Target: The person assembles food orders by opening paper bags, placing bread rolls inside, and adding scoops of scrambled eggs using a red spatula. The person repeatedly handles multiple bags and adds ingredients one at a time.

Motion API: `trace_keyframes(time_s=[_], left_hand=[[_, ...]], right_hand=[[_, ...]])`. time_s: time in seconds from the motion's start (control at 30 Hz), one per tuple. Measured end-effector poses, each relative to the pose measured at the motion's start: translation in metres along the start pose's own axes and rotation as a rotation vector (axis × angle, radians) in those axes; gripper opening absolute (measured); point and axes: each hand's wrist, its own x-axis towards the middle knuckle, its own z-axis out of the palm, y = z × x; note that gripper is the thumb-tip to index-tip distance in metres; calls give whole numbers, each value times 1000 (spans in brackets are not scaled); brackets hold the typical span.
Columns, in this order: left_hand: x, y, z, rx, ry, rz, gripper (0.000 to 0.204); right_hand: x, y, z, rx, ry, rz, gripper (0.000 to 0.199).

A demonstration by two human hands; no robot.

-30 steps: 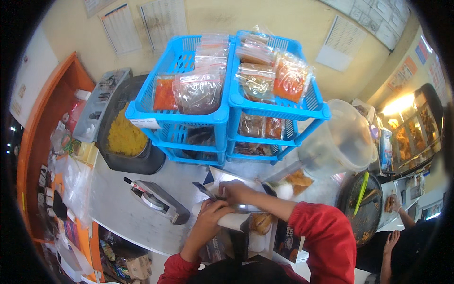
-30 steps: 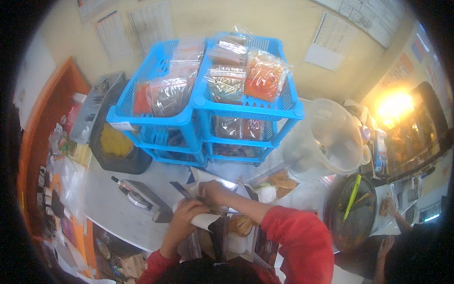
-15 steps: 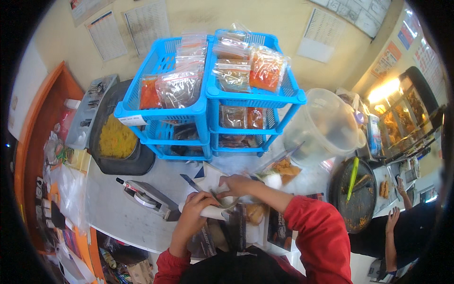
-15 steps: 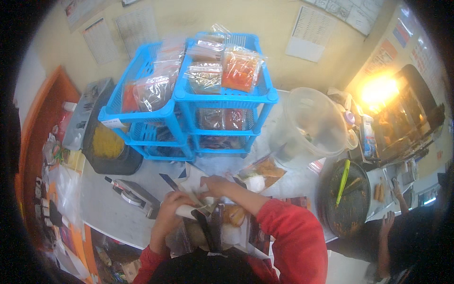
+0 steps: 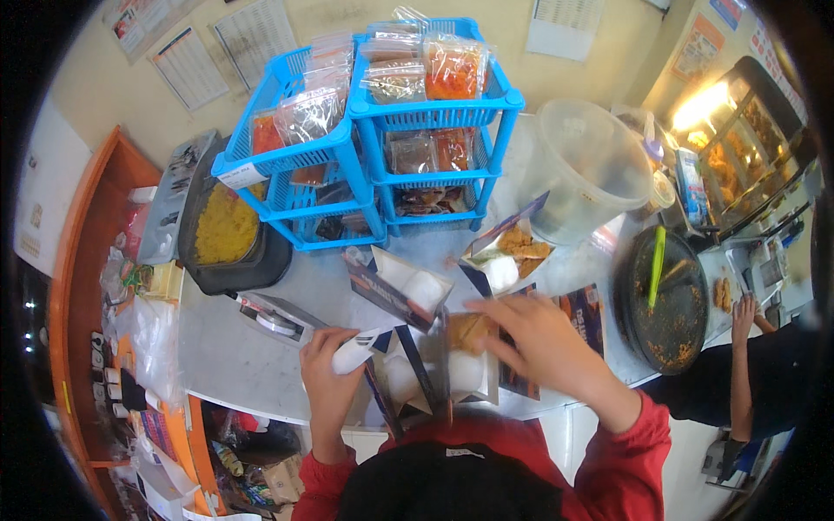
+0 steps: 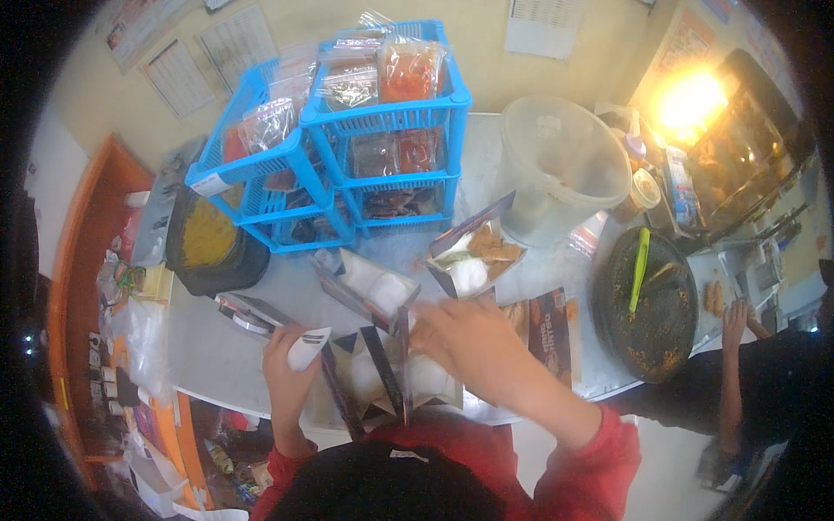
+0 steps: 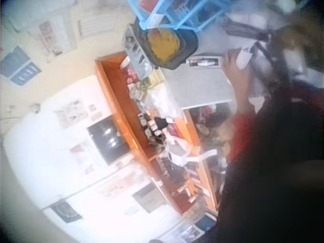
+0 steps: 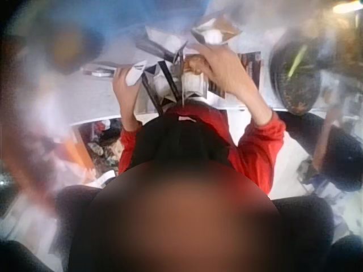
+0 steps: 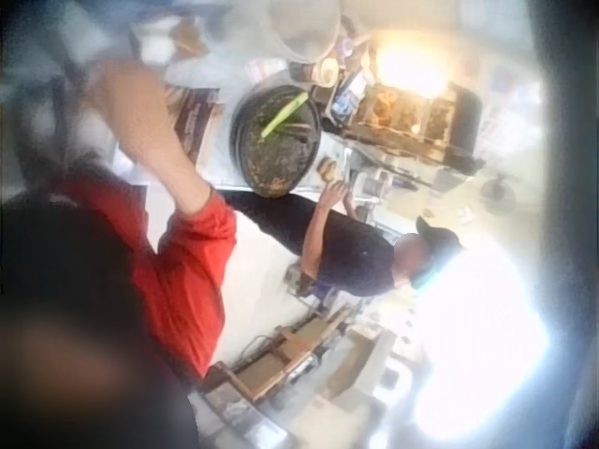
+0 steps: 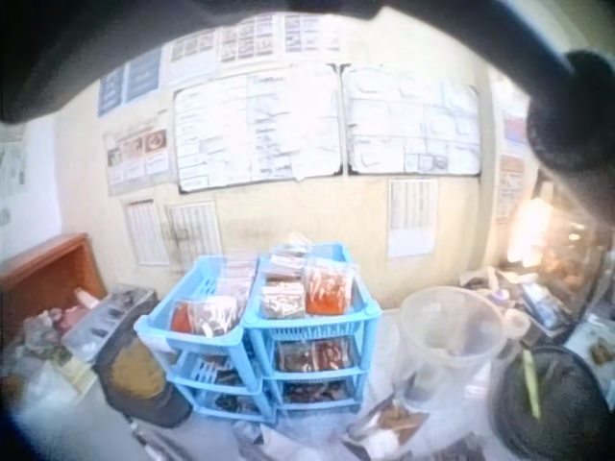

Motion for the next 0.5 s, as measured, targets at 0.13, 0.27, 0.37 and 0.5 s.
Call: trace_keyframes(time_s=[0.13,0.27,0.37,0.5], left_hand=[[-34,3,1,-217,154,-114,37],[-55,-9,-7,-323,50,-306,27],[-55,-22,-8,-244,-22,-334,20],[-49,-25,6,-516,-26,-432,16]], right_hand=[[-68,-32,6,133,-32,150,45],[-111,-33,58,311,-62,345,52],[-115,-12,106,226,-21,262,74],[-93,15,161,-133,0,153,89]])
